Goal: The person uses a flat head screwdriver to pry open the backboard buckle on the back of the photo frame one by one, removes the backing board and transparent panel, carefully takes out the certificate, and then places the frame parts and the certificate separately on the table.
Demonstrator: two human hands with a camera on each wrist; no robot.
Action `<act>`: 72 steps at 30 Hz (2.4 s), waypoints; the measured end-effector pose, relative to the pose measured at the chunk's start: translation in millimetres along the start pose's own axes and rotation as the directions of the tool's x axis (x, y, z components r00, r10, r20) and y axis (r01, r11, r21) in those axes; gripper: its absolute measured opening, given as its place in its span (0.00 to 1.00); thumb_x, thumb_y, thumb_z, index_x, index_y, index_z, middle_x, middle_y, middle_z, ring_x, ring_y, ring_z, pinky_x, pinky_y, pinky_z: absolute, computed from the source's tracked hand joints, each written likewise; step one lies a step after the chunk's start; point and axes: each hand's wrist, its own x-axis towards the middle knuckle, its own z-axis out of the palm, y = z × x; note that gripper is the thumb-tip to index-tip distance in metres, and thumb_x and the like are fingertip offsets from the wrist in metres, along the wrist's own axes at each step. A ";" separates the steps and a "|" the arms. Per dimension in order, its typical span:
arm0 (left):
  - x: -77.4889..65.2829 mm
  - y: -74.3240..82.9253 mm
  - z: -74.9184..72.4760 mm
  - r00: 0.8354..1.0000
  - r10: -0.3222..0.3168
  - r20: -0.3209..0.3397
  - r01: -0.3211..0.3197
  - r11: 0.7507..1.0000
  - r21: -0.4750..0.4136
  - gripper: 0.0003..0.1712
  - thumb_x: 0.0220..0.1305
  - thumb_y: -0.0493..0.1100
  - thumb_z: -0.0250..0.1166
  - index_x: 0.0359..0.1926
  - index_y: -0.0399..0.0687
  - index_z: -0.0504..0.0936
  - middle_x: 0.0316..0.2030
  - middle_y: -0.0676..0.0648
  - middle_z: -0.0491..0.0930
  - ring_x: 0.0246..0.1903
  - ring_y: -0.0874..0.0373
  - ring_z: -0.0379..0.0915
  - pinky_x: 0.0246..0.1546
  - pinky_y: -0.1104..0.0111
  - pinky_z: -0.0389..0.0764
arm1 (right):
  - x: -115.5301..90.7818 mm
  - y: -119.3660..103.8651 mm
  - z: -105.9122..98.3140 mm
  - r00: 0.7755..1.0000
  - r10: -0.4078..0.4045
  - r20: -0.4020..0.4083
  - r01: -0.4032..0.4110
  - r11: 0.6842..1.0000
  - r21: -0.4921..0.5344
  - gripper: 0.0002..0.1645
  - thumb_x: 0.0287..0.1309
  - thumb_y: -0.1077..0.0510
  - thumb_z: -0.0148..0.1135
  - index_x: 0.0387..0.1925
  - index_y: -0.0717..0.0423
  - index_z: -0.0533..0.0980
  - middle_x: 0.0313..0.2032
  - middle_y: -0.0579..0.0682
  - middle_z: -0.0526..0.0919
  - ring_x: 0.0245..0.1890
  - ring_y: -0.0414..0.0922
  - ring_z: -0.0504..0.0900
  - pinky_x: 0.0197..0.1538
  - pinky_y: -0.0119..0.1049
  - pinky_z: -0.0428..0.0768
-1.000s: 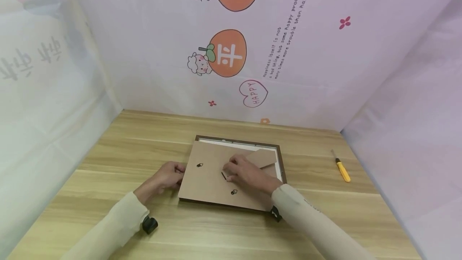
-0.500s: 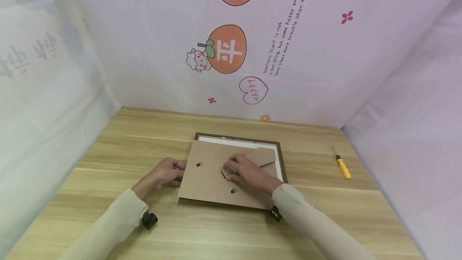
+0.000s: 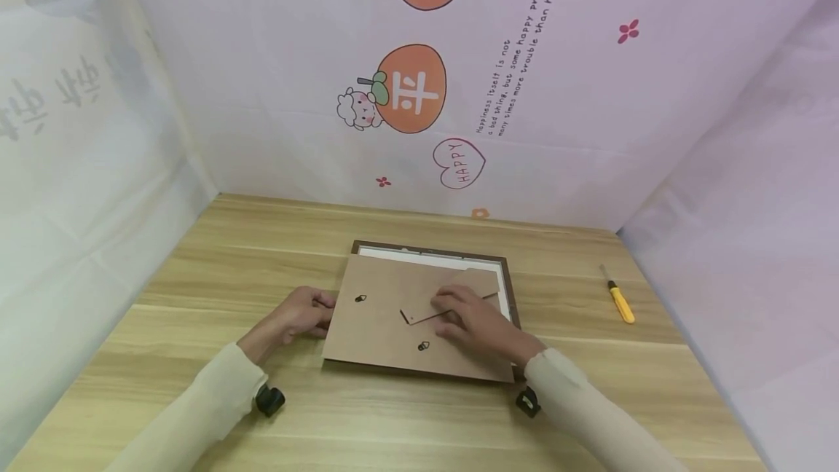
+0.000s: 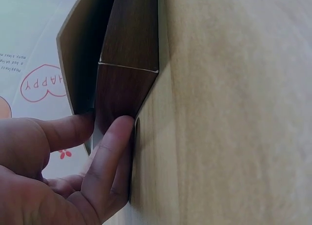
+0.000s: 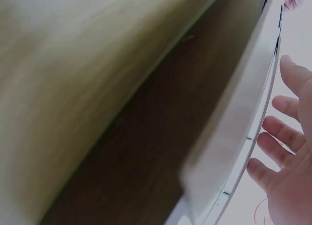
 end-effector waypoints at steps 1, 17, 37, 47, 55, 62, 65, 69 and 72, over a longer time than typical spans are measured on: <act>-0.2 0.4 0.1 1.000 0.000 0.000 0.000 1.000 -0.002 0.16 0.67 0.32 0.59 0.52 0.24 0.73 0.39 0.38 0.78 0.34 0.52 0.81 0.38 0.63 0.87 | -3.2 1.7 -1.0 1.000 0.009 -0.008 -0.009 1.000 -0.002 0.31 0.65 0.43 0.61 0.64 0.52 0.72 0.66 0.54 0.70 0.69 0.52 0.67 0.71 0.50 0.68; -2.5 2.8 0.4 1.000 -0.016 -0.007 0.016 1.000 0.014 0.17 0.67 0.32 0.59 0.53 0.24 0.72 0.39 0.37 0.78 0.34 0.52 0.82 0.37 0.63 0.87 | -17.0 23.3 -5.5 0.939 0.297 -0.171 -0.305 0.952 -0.020 0.27 0.70 0.50 0.56 0.56 0.70 0.74 0.60 0.67 0.72 0.62 0.61 0.71 0.65 0.56 0.72; -3.0 0.2 2.6 1.000 -0.014 -0.023 0.014 1.000 0.022 0.16 0.67 0.32 0.59 0.52 0.25 0.72 0.39 0.37 0.78 0.33 0.52 0.82 0.36 0.63 0.87 | 26.5 20.5 -29.5 0.729 0.684 0.035 -0.684 0.729 -0.020 0.49 0.66 0.41 0.55 0.62 0.84 0.57 0.53 0.78 0.74 0.47 0.62 0.80 0.48 0.52 0.83; -1.7 0.0 1.3 1.000 0.002 -0.010 -0.002 1.000 0.022 0.17 0.67 0.32 0.58 0.53 0.24 0.72 0.39 0.37 0.78 0.34 0.53 0.82 0.36 0.63 0.87 | 36.4 24.5 -26.9 0.684 0.729 -0.018 -0.729 0.684 0.007 0.28 0.56 0.40 0.66 0.28 0.64 0.72 0.22 0.51 0.71 0.23 0.45 0.71 0.21 0.32 0.68; -5.4 2.1 1.0 1.000 0.026 0.004 -0.026 0.999 0.036 0.17 0.67 0.32 0.58 0.53 0.23 0.73 0.38 0.38 0.78 0.33 0.54 0.82 0.36 0.62 0.87 | 40.1 22.4 -32.8 0.632 0.774 0.017 -0.773 0.630 0.076 0.27 0.54 0.41 0.69 0.17 0.54 0.67 0.20 0.48 0.68 0.23 0.44 0.69 0.22 0.32 0.66; -3.9 -0.1 2.3 1.000 0.006 -0.018 -0.005 0.999 0.048 0.13 0.68 0.32 0.58 0.50 0.27 0.75 0.36 0.40 0.78 0.33 0.54 0.82 0.36 0.64 0.87 | 41.0 23.2 -33.7 0.613 0.789 0.042 -0.789 0.607 0.097 0.25 0.54 0.41 0.69 0.24 0.59 0.73 0.22 0.50 0.70 0.25 0.45 0.71 0.23 0.33 0.68; -4.2 -0.4 1.8 1.000 0.003 -0.020 -0.002 0.999 0.047 0.14 0.68 0.33 0.59 0.51 0.26 0.75 0.37 0.40 0.78 0.33 0.54 0.82 0.37 0.63 0.87 | 41.5 25.0 -34.9 0.609 0.792 0.052 -0.790 0.600 0.127 0.29 0.53 0.41 0.69 0.33 0.66 0.77 0.29 0.55 0.77 0.30 0.48 0.75 0.29 0.36 0.76; -4.6 -1.1 1.7 1.000 0.004 -0.017 -0.003 0.999 0.049 0.16 0.68 0.33 0.59 0.52 0.25 0.74 0.38 0.38 0.79 0.33 0.55 0.82 0.37 0.63 0.87 | 35.8 32.5 -36.8 0.624 0.779 0.067 -0.772 0.601 0.208 0.44 0.51 0.40 0.71 0.53 0.75 0.72 0.49 0.67 0.80 0.46 0.55 0.80 0.50 0.48 0.82; -4.0 -1.2 2.0 1.000 0.002 -0.012 -0.001 0.999 0.045 0.17 0.68 0.34 0.59 0.53 0.25 0.73 0.39 0.38 0.79 0.34 0.54 0.82 0.38 0.63 0.87 | 30.7 39.2 -39.2 0.640 0.763 0.088 -0.751 0.598 0.281 0.53 0.52 0.41 0.71 0.62 0.79 0.64 0.61 0.73 0.71 0.58 0.62 0.75 0.62 0.55 0.76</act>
